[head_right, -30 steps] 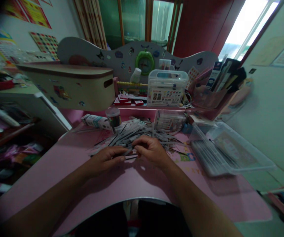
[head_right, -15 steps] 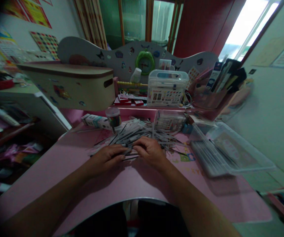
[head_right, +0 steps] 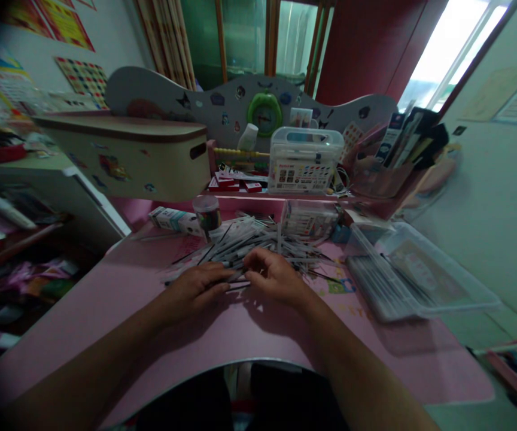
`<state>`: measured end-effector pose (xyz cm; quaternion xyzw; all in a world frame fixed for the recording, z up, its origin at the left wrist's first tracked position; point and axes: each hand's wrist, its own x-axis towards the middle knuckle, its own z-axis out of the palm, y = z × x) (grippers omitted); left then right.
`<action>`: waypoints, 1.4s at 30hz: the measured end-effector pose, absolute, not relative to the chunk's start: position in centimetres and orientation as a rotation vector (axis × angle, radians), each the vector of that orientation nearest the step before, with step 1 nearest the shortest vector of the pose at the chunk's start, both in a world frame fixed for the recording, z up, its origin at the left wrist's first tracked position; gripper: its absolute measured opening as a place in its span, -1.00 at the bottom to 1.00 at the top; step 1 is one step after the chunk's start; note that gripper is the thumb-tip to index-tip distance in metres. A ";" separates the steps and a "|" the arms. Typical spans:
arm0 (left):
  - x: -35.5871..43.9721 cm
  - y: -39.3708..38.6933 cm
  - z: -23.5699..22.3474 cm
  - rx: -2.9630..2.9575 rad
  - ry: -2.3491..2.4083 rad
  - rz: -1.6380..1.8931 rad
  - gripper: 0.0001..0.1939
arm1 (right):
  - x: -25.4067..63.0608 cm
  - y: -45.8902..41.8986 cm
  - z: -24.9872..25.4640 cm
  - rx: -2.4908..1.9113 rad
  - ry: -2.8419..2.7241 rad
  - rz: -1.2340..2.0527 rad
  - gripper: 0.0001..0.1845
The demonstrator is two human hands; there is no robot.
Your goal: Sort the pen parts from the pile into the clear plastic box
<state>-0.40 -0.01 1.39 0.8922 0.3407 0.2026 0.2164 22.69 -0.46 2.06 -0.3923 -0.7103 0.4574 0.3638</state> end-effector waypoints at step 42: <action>-0.9 0.6 2.0 2.246 1.032 0.575 -0.72 | 23.8 0.5 2.7 -1.133 -1.895 0.996 -0.89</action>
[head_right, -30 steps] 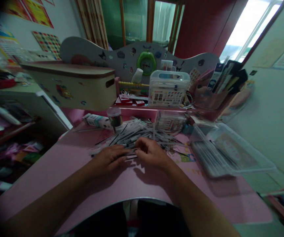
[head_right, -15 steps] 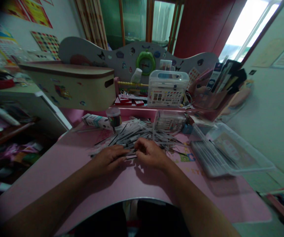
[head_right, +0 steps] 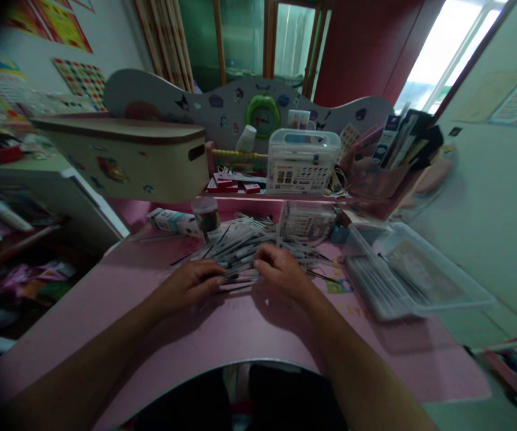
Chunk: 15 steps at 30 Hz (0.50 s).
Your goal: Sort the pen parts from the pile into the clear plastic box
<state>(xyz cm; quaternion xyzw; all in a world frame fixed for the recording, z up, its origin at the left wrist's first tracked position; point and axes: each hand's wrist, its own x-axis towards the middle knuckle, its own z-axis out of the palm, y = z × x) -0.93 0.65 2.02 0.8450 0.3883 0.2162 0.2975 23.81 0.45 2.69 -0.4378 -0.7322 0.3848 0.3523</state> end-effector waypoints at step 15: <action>-0.8 0.7 1.5 2.340 1.060 0.724 -0.79 | 23.8 0.6 2.5 -1.153 -1.875 1.050 -0.93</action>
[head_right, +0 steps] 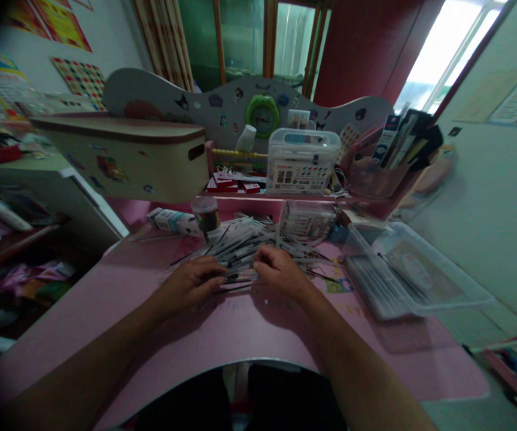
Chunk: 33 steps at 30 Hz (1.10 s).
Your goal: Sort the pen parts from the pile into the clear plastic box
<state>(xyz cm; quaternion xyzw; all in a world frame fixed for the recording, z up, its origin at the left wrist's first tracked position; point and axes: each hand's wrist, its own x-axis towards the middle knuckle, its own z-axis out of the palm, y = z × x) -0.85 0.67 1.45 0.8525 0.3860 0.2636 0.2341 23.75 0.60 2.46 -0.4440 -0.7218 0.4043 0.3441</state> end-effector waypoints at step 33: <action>-0.2 0.5 1.9 1.084 1.032 1.183 -0.66 | 20.7 2.1 -2.1 -1.302 -2.327 -0.006 -0.78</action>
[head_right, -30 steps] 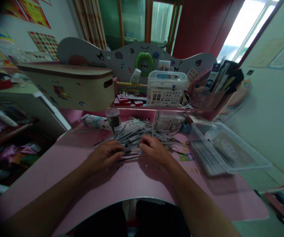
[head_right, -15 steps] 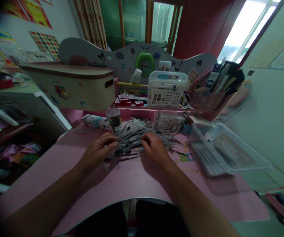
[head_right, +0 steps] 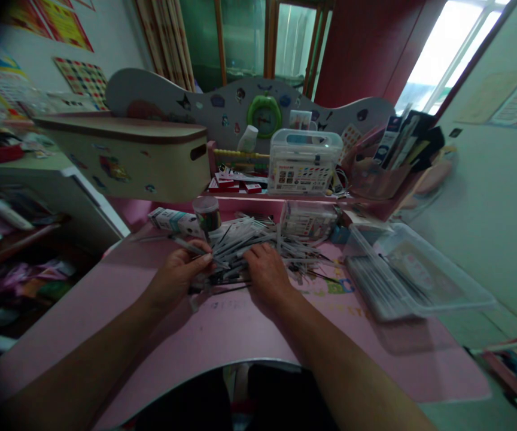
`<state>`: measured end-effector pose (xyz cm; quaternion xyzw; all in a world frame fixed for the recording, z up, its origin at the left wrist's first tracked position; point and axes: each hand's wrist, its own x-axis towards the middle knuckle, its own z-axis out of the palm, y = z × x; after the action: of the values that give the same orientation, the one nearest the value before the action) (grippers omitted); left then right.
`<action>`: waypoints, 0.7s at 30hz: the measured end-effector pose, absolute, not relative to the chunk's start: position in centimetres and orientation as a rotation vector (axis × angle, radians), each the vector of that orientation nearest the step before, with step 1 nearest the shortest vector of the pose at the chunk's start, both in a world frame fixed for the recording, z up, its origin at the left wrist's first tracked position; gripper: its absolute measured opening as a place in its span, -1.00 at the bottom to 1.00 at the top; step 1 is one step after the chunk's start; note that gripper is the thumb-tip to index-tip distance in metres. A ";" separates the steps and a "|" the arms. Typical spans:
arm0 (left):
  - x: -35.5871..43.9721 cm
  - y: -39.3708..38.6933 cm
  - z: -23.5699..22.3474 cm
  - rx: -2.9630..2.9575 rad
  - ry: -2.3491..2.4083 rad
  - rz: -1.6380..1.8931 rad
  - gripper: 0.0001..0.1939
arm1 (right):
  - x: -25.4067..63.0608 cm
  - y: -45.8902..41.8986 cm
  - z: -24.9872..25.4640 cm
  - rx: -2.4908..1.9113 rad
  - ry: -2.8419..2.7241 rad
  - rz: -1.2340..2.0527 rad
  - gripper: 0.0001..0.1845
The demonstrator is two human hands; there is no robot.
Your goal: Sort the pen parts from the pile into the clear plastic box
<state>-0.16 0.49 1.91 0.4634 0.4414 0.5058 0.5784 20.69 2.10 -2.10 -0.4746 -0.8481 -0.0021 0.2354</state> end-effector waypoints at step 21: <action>0.0 0.8 1.4 0.989 0.962 1.207 -0.68 | 20.6 2.3 -2.5 -1.251 -2.355 -0.071 -0.85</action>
<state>0.01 0.80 1.40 0.4279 0.4164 0.5226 0.6086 20.58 2.30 -2.50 -0.4559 -0.8582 -0.0258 0.2345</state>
